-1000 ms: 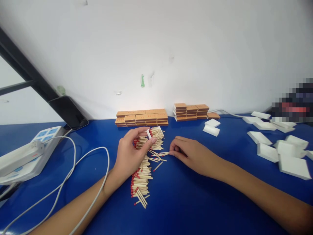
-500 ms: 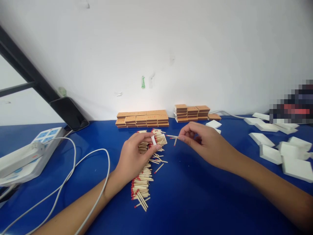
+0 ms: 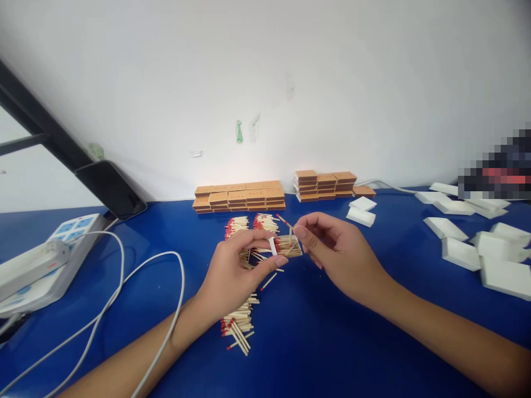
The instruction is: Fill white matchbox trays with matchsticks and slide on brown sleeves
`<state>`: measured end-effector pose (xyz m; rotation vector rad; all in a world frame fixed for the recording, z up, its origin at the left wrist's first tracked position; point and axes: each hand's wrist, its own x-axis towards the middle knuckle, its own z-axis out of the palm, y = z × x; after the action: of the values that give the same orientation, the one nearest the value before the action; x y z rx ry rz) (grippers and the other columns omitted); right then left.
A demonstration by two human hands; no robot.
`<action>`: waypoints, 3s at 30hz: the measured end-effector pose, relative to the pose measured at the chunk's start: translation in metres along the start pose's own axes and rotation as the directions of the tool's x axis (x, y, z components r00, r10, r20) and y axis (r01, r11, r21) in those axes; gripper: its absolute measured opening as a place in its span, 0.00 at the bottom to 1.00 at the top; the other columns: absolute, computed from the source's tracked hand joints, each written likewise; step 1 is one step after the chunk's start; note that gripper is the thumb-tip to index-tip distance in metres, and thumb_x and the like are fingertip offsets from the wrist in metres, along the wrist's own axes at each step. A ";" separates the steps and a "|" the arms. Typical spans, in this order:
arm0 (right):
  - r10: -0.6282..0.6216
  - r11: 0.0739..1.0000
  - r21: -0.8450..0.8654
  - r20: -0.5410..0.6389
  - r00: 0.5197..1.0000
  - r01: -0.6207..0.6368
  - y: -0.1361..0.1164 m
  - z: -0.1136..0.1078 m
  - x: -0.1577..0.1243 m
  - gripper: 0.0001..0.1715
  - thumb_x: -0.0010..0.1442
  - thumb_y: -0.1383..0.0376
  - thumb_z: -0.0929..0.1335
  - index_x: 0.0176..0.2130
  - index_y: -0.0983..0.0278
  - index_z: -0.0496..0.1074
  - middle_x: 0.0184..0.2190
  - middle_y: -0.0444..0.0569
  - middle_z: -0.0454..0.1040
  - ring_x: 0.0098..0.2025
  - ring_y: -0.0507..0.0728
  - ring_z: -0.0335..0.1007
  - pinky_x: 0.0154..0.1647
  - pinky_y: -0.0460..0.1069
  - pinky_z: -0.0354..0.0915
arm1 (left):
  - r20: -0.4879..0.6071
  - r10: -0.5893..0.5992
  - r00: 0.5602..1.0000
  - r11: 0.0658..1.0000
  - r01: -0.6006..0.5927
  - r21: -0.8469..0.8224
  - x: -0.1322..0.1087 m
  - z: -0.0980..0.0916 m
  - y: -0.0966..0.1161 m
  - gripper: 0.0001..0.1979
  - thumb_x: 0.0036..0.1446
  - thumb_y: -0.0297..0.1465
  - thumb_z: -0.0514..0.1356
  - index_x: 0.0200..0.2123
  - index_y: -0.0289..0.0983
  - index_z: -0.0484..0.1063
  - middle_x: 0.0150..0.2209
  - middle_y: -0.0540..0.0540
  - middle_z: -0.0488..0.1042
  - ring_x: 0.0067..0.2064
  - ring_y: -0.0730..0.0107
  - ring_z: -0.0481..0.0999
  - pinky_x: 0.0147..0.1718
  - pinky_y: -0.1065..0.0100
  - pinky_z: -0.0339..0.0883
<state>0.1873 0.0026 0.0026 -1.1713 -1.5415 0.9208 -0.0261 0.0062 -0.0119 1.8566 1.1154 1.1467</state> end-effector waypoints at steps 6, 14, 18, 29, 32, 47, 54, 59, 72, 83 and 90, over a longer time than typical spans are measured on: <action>-0.014 0.998 -0.056 -0.015 1.000 0.013 0.006 -0.005 0.002 0.23 0.66 0.44 0.70 0.39 0.60 0.74 0.27 0.45 0.73 0.28 0.53 0.67 0.25 0.48 0.64 | -0.059 -0.042 0.997 0.997 0.037 -0.072 0.005 -0.004 0.006 0.15 0.57 0.37 0.74 0.46 0.41 0.81 0.39 0.47 0.86 0.41 0.61 0.87 0.43 0.63 0.82; -0.165 0.937 -0.312 0.007 0.986 0.159 0.012 -0.013 0.008 0.18 0.70 0.48 0.68 0.39 0.59 0.75 0.33 0.47 0.76 0.35 0.56 0.72 0.33 0.49 0.69 | -0.140 -0.021 0.990 0.998 0.012 -0.065 0.009 -0.008 0.006 0.15 0.59 0.36 0.72 0.48 0.39 0.80 0.41 0.46 0.86 0.43 0.62 0.86 0.42 0.66 0.81; -0.224 0.907 -0.357 0.040 0.974 0.223 0.010 -0.016 0.009 0.16 0.71 0.50 0.67 0.40 0.59 0.74 0.34 0.48 0.75 0.35 0.56 0.72 0.32 0.49 0.68 | -0.142 -0.002 0.990 0.999 -0.004 -0.039 0.009 -0.007 0.004 0.13 0.59 0.35 0.73 0.46 0.40 0.81 0.42 0.46 0.86 0.44 0.62 0.86 0.44 0.65 0.81; -0.276 0.839 -0.442 0.160 0.948 0.319 0.009 -0.016 0.006 0.08 0.71 0.60 0.68 0.39 0.59 0.73 0.34 0.46 0.73 0.32 0.53 0.68 0.33 0.50 0.66 | -0.050 0.019 0.999 1.000 -0.020 -0.013 0.005 -0.005 0.005 0.15 0.57 0.35 0.74 0.48 0.42 0.81 0.40 0.48 0.85 0.42 0.63 0.86 0.44 0.65 0.82; -0.273 0.864 -0.408 0.112 0.956 0.294 0.009 -0.017 0.006 0.07 0.70 0.59 0.69 0.43 0.59 0.72 0.35 0.46 0.74 0.32 0.53 0.70 0.31 0.49 0.67 | -0.052 -0.005 0.999 0.999 0.002 -0.044 0.006 -0.006 0.004 0.15 0.57 0.35 0.74 0.47 0.41 0.80 0.40 0.47 0.85 0.42 0.62 0.87 0.43 0.65 0.83; -0.331 0.886 -0.315 0.083 0.940 0.340 0.003 -0.014 0.001 0.07 0.70 0.59 0.71 0.39 0.58 0.77 0.34 0.44 0.77 0.32 0.52 0.71 0.30 0.48 0.66 | 0.006 -0.091 0.996 0.982 0.091 -0.164 0.005 -0.006 0.009 0.17 0.56 0.37 0.74 0.47 0.38 0.80 0.40 0.45 0.86 0.43 0.63 0.86 0.44 0.69 0.79; -0.347 0.888 -0.280 0.114 0.931 0.366 0.001 -0.012 0.001 0.06 0.69 0.62 0.72 0.38 0.58 0.79 0.34 0.44 0.74 0.31 0.50 0.69 0.28 0.46 0.64 | 0.032 -0.059 0.998 0.985 0.063 -0.162 0.005 -0.005 0.009 0.17 0.56 0.36 0.74 0.48 0.39 0.80 0.38 0.47 0.86 0.43 0.63 0.86 0.49 0.65 0.79; -0.224 0.951 -0.207 0.047 0.974 0.229 0.000 -0.011 -0.002 0.09 0.70 0.56 0.70 0.42 0.58 0.76 0.33 0.43 0.74 0.34 0.52 0.71 0.31 0.47 0.68 | 0.020 -0.071 0.997 0.982 0.073 -0.173 0.005 -0.006 0.009 0.17 0.56 0.36 0.74 0.48 0.38 0.80 0.39 0.46 0.86 0.43 0.63 0.86 0.47 0.66 0.79; -0.026 0.986 -0.162 0.085 0.996 0.039 0.004 -0.005 -0.005 0.21 0.65 0.48 0.73 0.50 0.57 0.73 0.35 0.44 0.74 0.33 0.54 0.70 0.28 0.48 0.66 | 0.060 -0.053 0.997 0.973 0.065 -0.222 0.004 -0.005 0.011 0.17 0.56 0.34 0.75 0.48 0.39 0.80 0.38 0.47 0.86 0.42 0.64 0.86 0.46 0.67 0.79; 0.028 0.988 -0.152 0.118 0.993 -0.010 0.004 0.001 -0.011 0.21 0.67 0.45 0.70 0.44 0.59 0.77 0.27 0.42 0.71 0.29 0.54 0.65 0.28 0.49 0.63 | 0.099 -0.049 0.994 0.970 0.071 -0.232 0.002 -0.002 0.010 0.17 0.54 0.34 0.76 0.47 0.38 0.80 0.38 0.47 0.86 0.39 0.63 0.87 0.42 0.67 0.79; 0.056 0.996 -0.083 0.134 0.989 -0.045 -0.001 0.004 -0.012 0.23 0.71 0.45 0.66 0.44 0.60 0.76 0.28 0.43 0.71 0.28 0.53 0.64 0.27 0.48 0.61 | 0.087 -0.045 0.995 0.978 0.062 -0.200 0.002 -0.003 0.010 0.18 0.55 0.34 0.76 0.47 0.38 0.80 0.38 0.47 0.86 0.40 0.63 0.86 0.44 0.67 0.79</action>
<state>0.1843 -0.0095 0.0000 -1.2306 -1.6775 0.9986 -0.0251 0.0044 -0.0016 1.6908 0.9593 1.1002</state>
